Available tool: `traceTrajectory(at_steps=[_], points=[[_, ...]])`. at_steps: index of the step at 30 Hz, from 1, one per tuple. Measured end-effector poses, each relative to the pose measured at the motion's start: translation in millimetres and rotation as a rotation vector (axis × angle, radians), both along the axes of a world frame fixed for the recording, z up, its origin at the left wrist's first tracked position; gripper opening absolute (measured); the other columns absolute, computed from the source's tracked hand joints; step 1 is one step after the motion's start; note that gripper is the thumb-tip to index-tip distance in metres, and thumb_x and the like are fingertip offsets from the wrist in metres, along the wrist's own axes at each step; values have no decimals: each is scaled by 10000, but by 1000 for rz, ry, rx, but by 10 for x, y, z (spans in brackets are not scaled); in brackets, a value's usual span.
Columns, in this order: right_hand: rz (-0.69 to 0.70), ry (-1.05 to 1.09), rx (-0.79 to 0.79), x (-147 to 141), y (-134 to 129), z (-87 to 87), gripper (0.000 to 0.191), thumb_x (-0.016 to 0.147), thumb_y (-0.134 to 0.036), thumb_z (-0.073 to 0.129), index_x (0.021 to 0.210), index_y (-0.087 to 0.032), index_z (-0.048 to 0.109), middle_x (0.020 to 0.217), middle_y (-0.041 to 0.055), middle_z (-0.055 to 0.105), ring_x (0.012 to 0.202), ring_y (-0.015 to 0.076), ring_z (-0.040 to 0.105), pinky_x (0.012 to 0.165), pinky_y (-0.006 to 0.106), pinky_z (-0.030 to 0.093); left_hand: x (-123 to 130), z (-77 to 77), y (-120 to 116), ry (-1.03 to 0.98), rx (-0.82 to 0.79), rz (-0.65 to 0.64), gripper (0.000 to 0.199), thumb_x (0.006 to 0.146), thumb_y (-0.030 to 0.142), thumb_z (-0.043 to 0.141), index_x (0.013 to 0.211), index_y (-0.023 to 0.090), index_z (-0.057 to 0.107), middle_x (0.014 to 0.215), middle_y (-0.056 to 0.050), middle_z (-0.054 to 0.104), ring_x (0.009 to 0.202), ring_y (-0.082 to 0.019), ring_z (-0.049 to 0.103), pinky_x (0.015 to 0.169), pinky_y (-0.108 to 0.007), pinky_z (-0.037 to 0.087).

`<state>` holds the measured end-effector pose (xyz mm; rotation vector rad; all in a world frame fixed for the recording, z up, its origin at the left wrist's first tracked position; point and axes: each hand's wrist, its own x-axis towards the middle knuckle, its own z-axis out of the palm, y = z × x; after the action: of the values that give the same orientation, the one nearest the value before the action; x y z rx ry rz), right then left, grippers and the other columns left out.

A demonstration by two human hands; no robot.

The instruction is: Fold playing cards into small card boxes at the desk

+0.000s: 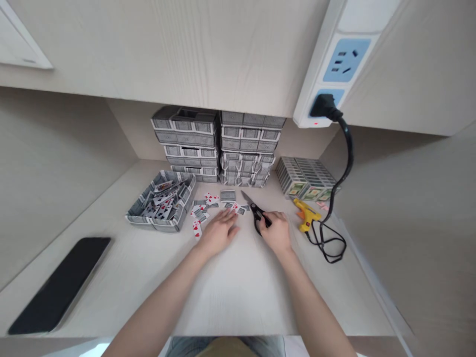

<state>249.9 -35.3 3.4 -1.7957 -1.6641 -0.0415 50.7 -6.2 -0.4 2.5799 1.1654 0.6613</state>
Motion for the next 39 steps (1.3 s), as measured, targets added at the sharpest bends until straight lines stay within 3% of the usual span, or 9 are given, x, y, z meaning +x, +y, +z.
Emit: traceTrajectory(at_steps=[4,7,14,17,23,28,34,39], points=[[20,92,43,50,8,49,242,734,-204,469,876,-142,656,833,93,655,788,213,568,728,322,461,13,-7,6,-67,-21,-10,376,844,330,418,1173,176,518,1284,-71,482,1267,-198,320,1063,-402,257],[-41,137,46,196,93,184,273,743,-190,443,922,-125,639,864,105,651,640,173,586,643,294,478,12,4,11,-134,-41,27,354,844,312,423,1158,180,518,1258,-64,504,1259,-191,330,1045,-381,302],[-201,-185,8,856,534,762,309,701,-114,439,906,-139,669,889,132,666,811,243,605,723,328,448,15,20,20,-201,-60,67,290,828,269,450,1084,174,547,1194,-81,541,1190,-197,417,1004,-375,359],[-263,-293,-104,1108,732,900,327,678,-82,453,912,-134,676,871,150,665,833,256,590,706,334,444,9,30,19,-195,-68,84,286,827,264,447,1078,175,550,1185,-86,543,1151,-200,457,985,-379,377],[-126,-538,-349,1291,954,937,232,666,-99,524,846,-125,668,864,152,639,975,286,514,720,330,432,-9,38,22,-210,-64,100,265,822,219,437,1049,176,566,1152,-82,558,1112,-196,486,965,-368,394],[-45,-658,-363,1315,1040,914,192,660,-157,585,845,-132,632,918,152,615,985,279,496,734,339,422,-8,42,21,-222,-59,75,264,817,188,432,1040,170,573,1128,-78,570,1103,-190,488,972,-358,386],[24,-648,-388,1397,1082,923,160,632,-234,649,769,-159,613,881,113,612,980,276,473,724,334,404,-12,55,16,-215,-58,67,265,820,190,428,1043,164,569,1117,-77,572,1107,-192,479,967,-353,387],[50,-666,-381,1408,1043,913,209,626,-243,664,816,-176,608,891,95,617,1000,270,454,733,335,391,-7,53,19,-227,-59,71,255,816,197,439,1028,174,578,1106,-72,578,1092,-196,489,961,-366,392]])
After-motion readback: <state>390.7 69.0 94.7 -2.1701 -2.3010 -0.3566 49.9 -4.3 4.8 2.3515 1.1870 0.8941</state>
